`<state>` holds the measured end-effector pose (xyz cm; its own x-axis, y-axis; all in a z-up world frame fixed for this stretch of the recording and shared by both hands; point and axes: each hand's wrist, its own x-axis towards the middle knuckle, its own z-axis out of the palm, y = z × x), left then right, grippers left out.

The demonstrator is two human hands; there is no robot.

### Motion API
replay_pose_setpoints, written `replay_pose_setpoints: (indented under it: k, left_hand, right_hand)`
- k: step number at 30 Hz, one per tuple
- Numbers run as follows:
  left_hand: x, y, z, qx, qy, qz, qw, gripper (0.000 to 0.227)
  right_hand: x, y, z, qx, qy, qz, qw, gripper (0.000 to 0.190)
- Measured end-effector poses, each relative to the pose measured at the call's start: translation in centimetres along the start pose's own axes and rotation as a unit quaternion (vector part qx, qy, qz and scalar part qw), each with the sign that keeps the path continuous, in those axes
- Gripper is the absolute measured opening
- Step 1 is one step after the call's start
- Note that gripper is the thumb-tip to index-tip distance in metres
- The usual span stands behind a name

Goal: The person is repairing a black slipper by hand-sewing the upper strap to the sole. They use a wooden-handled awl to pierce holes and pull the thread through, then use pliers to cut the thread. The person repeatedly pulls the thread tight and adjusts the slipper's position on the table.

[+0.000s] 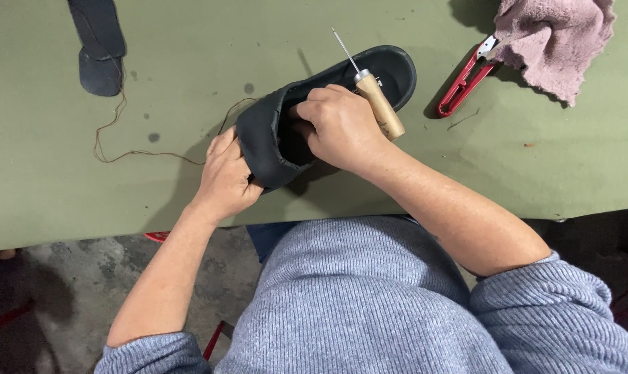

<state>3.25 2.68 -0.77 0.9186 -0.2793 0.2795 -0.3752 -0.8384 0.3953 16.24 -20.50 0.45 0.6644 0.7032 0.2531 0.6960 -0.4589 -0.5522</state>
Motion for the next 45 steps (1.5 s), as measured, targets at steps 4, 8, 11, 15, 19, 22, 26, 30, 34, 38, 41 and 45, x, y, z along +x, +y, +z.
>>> replay_pose_setpoints:
  k: [4, 8, 11, 15, 19, 22, 26, 30, 34, 38, 41, 45]
  left_hand:
    - [-0.5, -0.5, 0.6, -0.009, -0.003, -0.001, 1.0, 0.022]
    - [-0.6, -0.8, 0.7, -0.009, -0.001, 0.005, 1.0, 0.024]
    - [-0.8, -1.0, 1.0, -0.007, -0.001, 0.006, 1.0, 0.024]
    - [-1.0, -1.2, 1.2, -0.009, 0.002, 0.008, 1.0, 0.024]
    - [-0.9, -1.2, 1.1, -0.017, 0.001, 0.013, 1.0, 0.024]
    - [-0.6, -0.9, 0.8, -0.016, -0.002, 0.007, 1.0, 0.023]
    - [-0.6, -0.9, 0.8, -0.015, 0.001, 0.01, 1.0, 0.022]
    - [-0.7, -0.8, 0.9, -0.003, -0.001, 0.002, 1.0, 0.022]
    - [-1.2, -1.3, 1.4, -0.003, -0.007, -0.002, 1.0, 0.025]
    - [-1.4, -1.5, 1.6, 0.005, -0.017, -0.008, 1.0, 0.027]
    - [-1.1, -1.3, 1.4, 0.004, -0.016, -0.004, 1.0, 0.027]
    - [-1.6, -2.0, 2.1, -0.007, -0.001, 0.007, 1.0, 0.025]
  right_hand:
    - [0.1, -0.3, -0.1, 0.0, 0.006, -0.004, 1.0, 0.007]
    - [0.3, -0.5, -0.4, -0.009, 0.01, -0.018, 1.0, 0.007]
    - [0.4, -0.6, -0.5, -0.019, 0.011, -0.03, 0.999, 0.006]
    - [0.7, -1.1, -1.3, -0.035, 0.018, -0.052, 0.998, 0.007]
    - [0.5, -1.0, -1.5, -0.036, 0.025, -0.07, 0.997, 0.006]
    - [0.4, -0.9, -1.2, -0.037, 0.027, -0.069, 0.997, 0.005]
    - [0.5, -1.1, -1.2, -0.049, 0.036, -0.076, 0.995, 0.006]
    - [0.9, -1.1, -1.5, -0.06, 0.045, -0.103, 0.992, 0.007]
    - [0.9, -0.7, -1.0, -0.073, 0.045, -0.114, 0.99, 0.01]
    - [1.0, -0.7, -0.6, -0.098, 0.042, -0.112, 0.988, 0.01]
    - [1.1, -0.5, -0.3, -0.109, 0.044, -0.116, 0.986, 0.013]
    - [1.2, -0.2, 0.3, -0.126, 0.048, -0.13, 0.982, 0.016]
